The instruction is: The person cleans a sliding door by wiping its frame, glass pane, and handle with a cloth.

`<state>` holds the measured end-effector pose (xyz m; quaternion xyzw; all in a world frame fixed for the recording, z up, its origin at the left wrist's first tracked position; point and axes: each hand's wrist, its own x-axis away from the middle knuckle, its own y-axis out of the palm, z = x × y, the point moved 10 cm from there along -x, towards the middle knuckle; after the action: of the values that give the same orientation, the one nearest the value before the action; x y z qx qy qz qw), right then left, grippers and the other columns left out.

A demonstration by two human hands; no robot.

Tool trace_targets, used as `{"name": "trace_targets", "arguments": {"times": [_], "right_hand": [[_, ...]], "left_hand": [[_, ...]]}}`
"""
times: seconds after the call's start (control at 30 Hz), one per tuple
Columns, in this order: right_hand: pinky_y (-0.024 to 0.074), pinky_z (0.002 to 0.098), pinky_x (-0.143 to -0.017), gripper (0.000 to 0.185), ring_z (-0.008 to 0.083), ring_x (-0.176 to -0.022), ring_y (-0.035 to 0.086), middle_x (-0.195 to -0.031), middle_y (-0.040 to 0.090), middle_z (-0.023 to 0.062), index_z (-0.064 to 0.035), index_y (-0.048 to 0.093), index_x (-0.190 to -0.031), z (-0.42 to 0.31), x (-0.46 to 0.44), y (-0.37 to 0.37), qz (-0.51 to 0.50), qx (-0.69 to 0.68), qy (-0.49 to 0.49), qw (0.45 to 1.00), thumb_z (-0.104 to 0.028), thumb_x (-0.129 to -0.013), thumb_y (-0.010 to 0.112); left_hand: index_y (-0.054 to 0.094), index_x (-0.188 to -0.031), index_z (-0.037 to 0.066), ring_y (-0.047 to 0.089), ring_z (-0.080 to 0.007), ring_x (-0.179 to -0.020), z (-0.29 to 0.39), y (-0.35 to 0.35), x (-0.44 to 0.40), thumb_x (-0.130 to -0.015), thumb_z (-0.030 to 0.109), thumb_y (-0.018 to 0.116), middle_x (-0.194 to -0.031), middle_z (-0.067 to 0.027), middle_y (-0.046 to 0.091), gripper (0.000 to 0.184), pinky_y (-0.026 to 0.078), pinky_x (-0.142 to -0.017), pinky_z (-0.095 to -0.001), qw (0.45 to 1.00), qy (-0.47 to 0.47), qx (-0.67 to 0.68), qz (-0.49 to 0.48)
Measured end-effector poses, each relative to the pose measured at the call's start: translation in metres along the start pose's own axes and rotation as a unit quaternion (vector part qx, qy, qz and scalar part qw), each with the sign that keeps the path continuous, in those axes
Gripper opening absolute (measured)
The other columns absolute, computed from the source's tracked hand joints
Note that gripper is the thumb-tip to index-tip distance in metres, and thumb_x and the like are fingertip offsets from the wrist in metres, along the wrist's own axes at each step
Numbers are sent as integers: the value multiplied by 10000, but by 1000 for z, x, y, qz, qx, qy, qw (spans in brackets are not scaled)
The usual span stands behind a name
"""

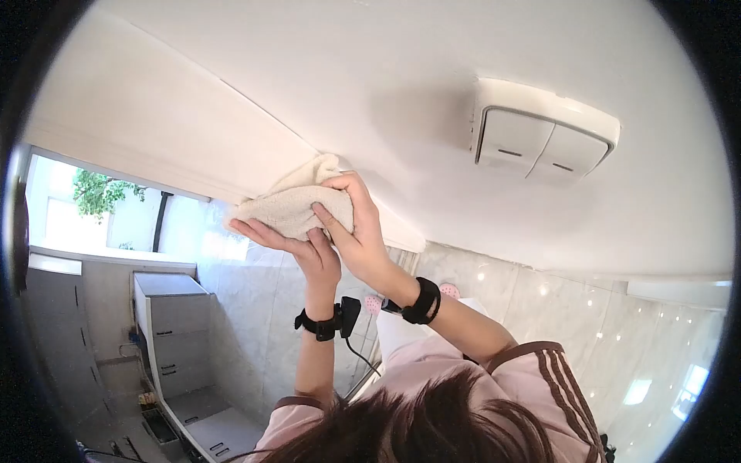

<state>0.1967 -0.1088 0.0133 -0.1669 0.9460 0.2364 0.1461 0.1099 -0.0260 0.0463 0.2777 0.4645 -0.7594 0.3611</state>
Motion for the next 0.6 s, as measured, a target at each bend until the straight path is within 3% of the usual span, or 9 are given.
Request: {"name": "trace_targets", "arguments": {"times": [0.13, 0.23, 0.33, 0.43, 0.53, 0.6], "right_hand": [[417, 225, -758, 147, 91, -856, 504, -888, 565, 21, -35, 494, -1017, 47, 16, -4, 4, -78, 82, 994, -57, -900, 581], [417, 227, -767, 136, 88, -868, 505, -888, 567, 19, -38, 494, -1014, 79, 29, -15, 34, -25, 116, 992, -54, -906, 574], [420, 228, -761, 137, 89, -854, 507, -887, 558, 16, -40, 490, -1019, 70, 28, -11, 46, -21, 110, 993, -55, -910, 572], [418, 226, -753, 145, 95, -833, 505, -885, 544, 10, -39, 488, -1024, 17, 10, 7, 6, -42, 70, 997, -60, -911, 576], [415, 224, -747, 151, 97, -816, 502, -880, 530, 4, -36, 486, -1026, -33, -7, 22, -43, -26, 31, 998, -68, -913, 580], [416, 224, -746, 150, 94, -823, 503, -887, 534, 5, -34, 486, -1025, -26, -5, 24, -52, -69, 68, 994, -69, -913, 579]], "left_hand": [[-119, -1470, 76, -190, -519, -1344, -24, 16, 36, -908, 114, 531, -1445, -315, -262, 861, 48, -1043, -673, 999, 22, -15, -21], [-132, -1472, 99, -203, -528, -1341, -56, 42, 70, -937, 165, 490, -1432, -294, -313, 823, 110, -1070, -631, 993, 3, -44, -106], [-129, -1472, 92, -196, -514, -1351, -50, 33, 60, -950, 199, 477, -1447, -291, -289, 807, 95, -1075, -626, 993, 0, -18, -115], [-64, -1479, 74, -152, -523, -1355, -15, -1, 14, -918, 131, 516, -1464, -307, -227, 809, 88, -1057, -650, 999, 0, 40, -18], [-47, -1481, 71, -138, -516, -1364, 17, -30, -25, -927, 159, 506, -1476, -305, -194, 787, 111, -1061, -639, 999, 19, 33, 25], [-75, -1478, 68, -150, -496, -1371, 13, -27, -18, -950, 222, 480, -1478, -287, -218, 781, 79, -1083, -611, 1000, 13, 10, 20]]}}
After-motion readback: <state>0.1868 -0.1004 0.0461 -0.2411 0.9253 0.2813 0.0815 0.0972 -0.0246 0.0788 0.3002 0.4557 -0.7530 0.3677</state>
